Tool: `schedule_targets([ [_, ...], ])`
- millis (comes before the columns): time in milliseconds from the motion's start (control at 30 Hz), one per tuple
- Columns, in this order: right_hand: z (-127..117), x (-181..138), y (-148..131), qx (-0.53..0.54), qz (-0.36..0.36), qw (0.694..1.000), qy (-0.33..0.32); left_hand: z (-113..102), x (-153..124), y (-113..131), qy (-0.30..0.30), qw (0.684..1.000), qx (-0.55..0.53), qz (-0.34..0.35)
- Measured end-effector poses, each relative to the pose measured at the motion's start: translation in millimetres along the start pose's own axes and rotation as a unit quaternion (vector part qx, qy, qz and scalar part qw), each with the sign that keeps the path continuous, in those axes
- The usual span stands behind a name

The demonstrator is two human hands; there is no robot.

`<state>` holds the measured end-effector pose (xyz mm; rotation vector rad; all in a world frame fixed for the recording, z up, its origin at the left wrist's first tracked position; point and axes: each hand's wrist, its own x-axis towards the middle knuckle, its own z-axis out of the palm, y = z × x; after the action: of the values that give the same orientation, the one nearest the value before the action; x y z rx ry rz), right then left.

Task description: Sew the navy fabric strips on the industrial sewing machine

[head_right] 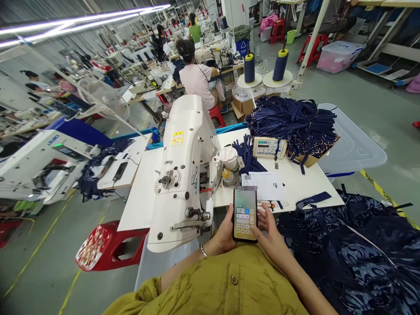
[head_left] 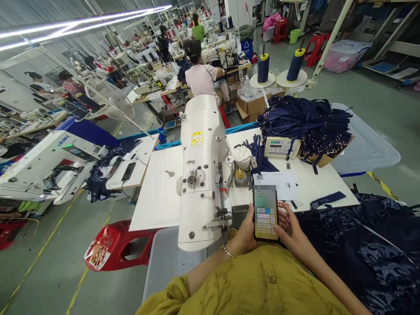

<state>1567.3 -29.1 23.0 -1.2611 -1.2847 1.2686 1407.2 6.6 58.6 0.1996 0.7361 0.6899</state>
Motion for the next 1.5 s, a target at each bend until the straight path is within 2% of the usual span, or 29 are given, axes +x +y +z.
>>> schedule_targets([
  [67, -13.0, 5.4, -9.5, -0.077, -0.052, 0.994, 0.063, -0.9, 1.1, -0.8, -0.004, 1.0, 0.003, -0.008],
  [100, -19.3, 7.6, -14.4, -0.128, -0.081, 0.986, 0.075, -1.3, 1.5, -1.4, -0.008, 1.0, 0.004, -0.012],
  [200, -32.6, 11.6, -25.6, -0.274, -0.163, 0.946, 0.058, -2.4, 2.2, -3.3, -0.019, 1.0, 0.001, -0.015],
  [267, -34.9, 12.3, -28.0, -0.335, -0.204, 0.919, 0.041, -3.1, 2.3, -4.2, -0.011, 1.0, -0.005, -0.008],
  [367, -31.2, 12.5, -26.0, -0.392, -0.237, 0.888, 0.031, -3.3, 1.9, -4.4, 0.011, 1.0, -0.012, -0.008],
  [500, -21.5, 16.3, -24.3, -0.453, -0.263, 0.851, 0.046, -4.6, 2.5, -4.9, -0.002, 1.0, -0.008, -0.017],
  [667, -10.2, 26.3, -31.8, -0.499, -0.267, 0.822, 0.066, -5.8, 2.6, -7.8, 0.015, 1.0, 0.003, -0.021],
  [767, -8.1, 27.2, -35.6, -0.499, -0.271, 0.82, 0.071, -1.4, -1.4, -6.1, 0.021, 0.999, 0.014, -0.022],
  [967, -19.1, 20.7, -28.7, -0.429, -0.269, 0.858, 0.085, 2.0, -4.7, -1.5, 0.0, 1.0, 0.021, -0.022],
  [1167, -29.6, 13.5, -18.1, -0.404, -0.242, 0.877, 0.094, -3.6, -0.9, -2.9, -0.009, 0.999, 0.023, -0.035],
  [1500, -28.8, 9.9, -7.5, -0.419, -0.239, 0.872, 0.081, -12.0, 5.0, -8.8, 0.007, 1.0, 0.003, -0.002],
])
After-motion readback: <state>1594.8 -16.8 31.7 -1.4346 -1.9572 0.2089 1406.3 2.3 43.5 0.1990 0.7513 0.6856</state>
